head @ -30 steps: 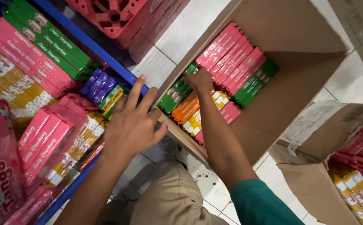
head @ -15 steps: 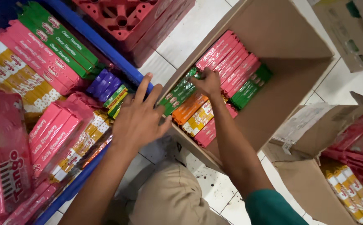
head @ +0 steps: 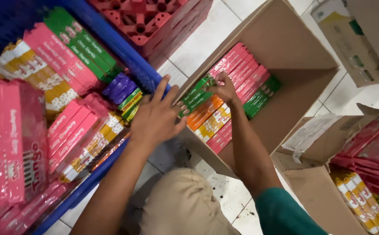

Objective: The person transfers packs of Tango snacks from a cardboard box into a blue plastic crate, arranging them by color and type. The person repeatedly picks up packs, places them in the crate, and adjusts the arrangement to fit more items.

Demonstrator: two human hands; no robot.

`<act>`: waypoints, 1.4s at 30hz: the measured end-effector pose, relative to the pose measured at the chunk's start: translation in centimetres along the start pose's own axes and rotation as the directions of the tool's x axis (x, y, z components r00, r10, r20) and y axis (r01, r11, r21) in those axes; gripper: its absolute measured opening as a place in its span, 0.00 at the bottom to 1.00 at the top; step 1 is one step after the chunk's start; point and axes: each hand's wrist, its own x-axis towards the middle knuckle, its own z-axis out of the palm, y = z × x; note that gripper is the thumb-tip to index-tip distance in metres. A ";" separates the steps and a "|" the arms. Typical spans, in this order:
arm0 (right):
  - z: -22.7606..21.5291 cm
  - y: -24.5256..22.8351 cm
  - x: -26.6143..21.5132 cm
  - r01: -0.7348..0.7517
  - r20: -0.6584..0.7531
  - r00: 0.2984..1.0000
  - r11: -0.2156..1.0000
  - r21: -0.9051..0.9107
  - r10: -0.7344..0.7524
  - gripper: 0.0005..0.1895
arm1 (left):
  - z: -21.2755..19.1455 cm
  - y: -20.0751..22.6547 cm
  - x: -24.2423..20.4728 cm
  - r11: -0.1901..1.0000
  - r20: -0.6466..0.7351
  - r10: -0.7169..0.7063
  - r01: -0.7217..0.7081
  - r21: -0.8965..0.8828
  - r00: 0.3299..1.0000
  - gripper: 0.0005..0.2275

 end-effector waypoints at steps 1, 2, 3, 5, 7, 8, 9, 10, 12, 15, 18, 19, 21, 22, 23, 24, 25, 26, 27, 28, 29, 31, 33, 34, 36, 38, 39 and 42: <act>-0.1 0.0 0.1 -0.048 0.063 0.997 0.998 -0.029 0.050 0.32 | -0.1 0.2 -0.1 1.000 0.007 -0.011 0.012 -0.018 1.000 0.15; 0.0 -0.3 0.4 -0.089 0.119 0.988 0.995 -0.055 0.095 0.46 | -0.2 0.1 0.1 0.999 0.011 -0.015 0.016 -0.031 1.000 0.15; 0.0 -1.5 0.2 -0.083 0.124 0.988 0.995 -0.052 0.088 0.46 | 0.1 -0.2 0.3 1.000 0.009 -0.017 0.017 -0.024 1.000 0.15; 0.1 -3.3 -1.1 -0.037 0.219 0.975 0.999 0.036 0.028 0.43 | 0.7 -0.2 0.0 1.000 -0.012 -0.011 0.010 -0.029 1.000 0.15; 0.4 -1.9 0.1 0.048 0.255 0.966 0.999 -0.012 -0.044 0.44 | 1.0 -0.5 0.1 0.999 0.022 -0.014 0.015 -0.033 1.000 0.16; 0.5 -1.0 0.2 0.123 0.295 0.950 0.991 -0.060 -0.100 0.45 | 1.2 -0.4 -0.2 0.999 0.067 -0.019 0.022 -0.045 0.998 0.17; 0.5 -1.3 0.0 0.121 0.296 0.950 0.991 -0.060 -0.098 0.45 | 1.0 -0.4 -0.1 0.999 0.068 -0.020 0.023 -0.045 0.997 0.17; 0.7 -1.6 -0.3 0.147 0.280 0.955 0.976 -0.162 -0.097 0.44 | 0.8 -0.4 0.0 0.999 0.068 -0.020 0.023 -0.042 0.997 0.17; 0.9 -2.4 -0.8 0.171 0.263 0.960 0.950 -0.261 -0.101 0.42 | 0.6 -0.3 0.1 0.999 0.066 -0.017 0.019 -0.036 0.998 0.17; 1.0 -3.5 -1.7 0.127 0.241 0.971 0.870 -0.476 -0.010 0.42 | 0.8 -0.1 -0.1 1.000 0.048 -0.015 0.014 0.014 0.999 0.17; 0.4 -5.5 -2.9 0.198 0.220 0.972 0.778 -0.596 -0.079 0.45 | 1.0 -0.2 0.1 0.999 0.020 -0.024 0.023 0.035 1.000 0.17; -0.2 -6.4 -3.8 0.250 0.171 0.968 0.789 -0.561 -0.185 0.43 | 1.0 -0.2 0.2 0.999 0.042 -0.012 0.010 0.040 0.999 0.19; -1.3 -8.5 -6.0 0.322 0.128 0.945 0.788 -0.525 -0.301 0.41 | 1.0 -0.3 0.2 0.998 0.053 -0.012 0.009 0.057 0.999 0.20; -2.1 -9.9 -7.2 0.357 0.070 0.927 0.807 -0.471 -0.369 0.38 | 0.9 -0.3 0.2 1.000 0.048 -0.011 0.010 0.025 0.999 0.23; -2.9 -11.2 -8.5 0.394 0.008 0.903 0.820 -0.415 -0.430 0.35 | 0.8 -0.3 0.2 1.000 0.042 -0.010 0.010 -0.006 0.999 0.28; -4.0 -12.4 -9.5 0.413 0.020 0.895 0.811 -0.415 -0.445 0.35 | 1.1 -0.3 0.2 1.000 0.030 -0.023 0.023 0.004 0.999 0.28; -5.2 -13.6 -10.4 0.442 -0.010 0.874 0.805 -0.395 -0.485 0.35 | 1.4 -0.4 0.2 0.999 0.013 -0.021 0.020 0.041 1.000 0.31; -6.3 -14.7 -11.5 0.470 -0.042 0.853 0.799 -0.374 -0.521 0.34 | 1.6 -0.3 0.0 0.997 -0.001 -0.018 0.018 0.078 1.000 0.35; -7.2 -16.6 -12.8 0.486 -0.029 0.846 0.791 -0.372 -0.533 0.34 | 2.6 -0.5 0.0 0.996 -0.011 -0.031 0.032 0.088 0.999 0.35; -8.2 -18.5 -14.1 0.477 -0.051 0.846 0.795 -0.374 -0.531 0.31 | 3.5 -0.8 0.1 0.997 -0.048 -0.012 0.015 0.072 0.999 0.37; -9.3 -20.4 -15.4 0.469 -0.072 0.845 0.800 -0.375 -0.530 0.28 | 4.4 -1.0 0.2 0.998 -0.085 0.008 -0.003 0.058 0.996 0.38; -10.6 -23.8 -17.5 0.503 -0.063 0.817 0.761 -0.409 -0.574 0.30 | 5.7 -1.3 0.6 0.996 -0.283 0.009 0.015 0.084 0.959 0.35; -10.9 -27.6 -20.7 0.531 -0.052 0.789 0.721 -0.445 -0.613 0.32 | 4.7 -1.2 0.4 0.994 -0.467 0.016 0.038 0.105 0.884 0.32; -10.3 -29.8 -22.6 0.478 -0.094 0.812 0.748 -0.459 -0.576 0.33 | 2.9 -1.1 0.3 1.000 -0.516 0.002 -0.010 -0.012 0.857 0.25; -9.6 -32.6 -25.4 0.436 -0.126 0.826 0.764 -0.475 -0.549 0.34 | 1.1 -1.1 -0.3 0.991 -0.572 -0.022 -0.058 -0.122 0.820 0.18; -9.2 -33.8 -26.9 0.573 -0.099 0.753 0.721 -0.389 -0.651 0.31 | 1.4 -1.3 -1.3 0.911 -0.527 -0.286 0.057 -0.408 0.801 0.21; -8.6 -34.7 -27.7 0.581 -0.089 0.748 0.714 -0.390 -0.657 0.31 | 0.4 -1.2 -2.1 0.911 -0.533 -0.292 0.062 -0.407 0.794 0.21; -5.8 -37.4 -30.0 0.587 -0.033 0.772 0.731 -0.348 -0.635 0.31 | -4.1 -1.3 -4.9 0.900 -0.457 -0.363 0.177 -0.399 0.812 0.32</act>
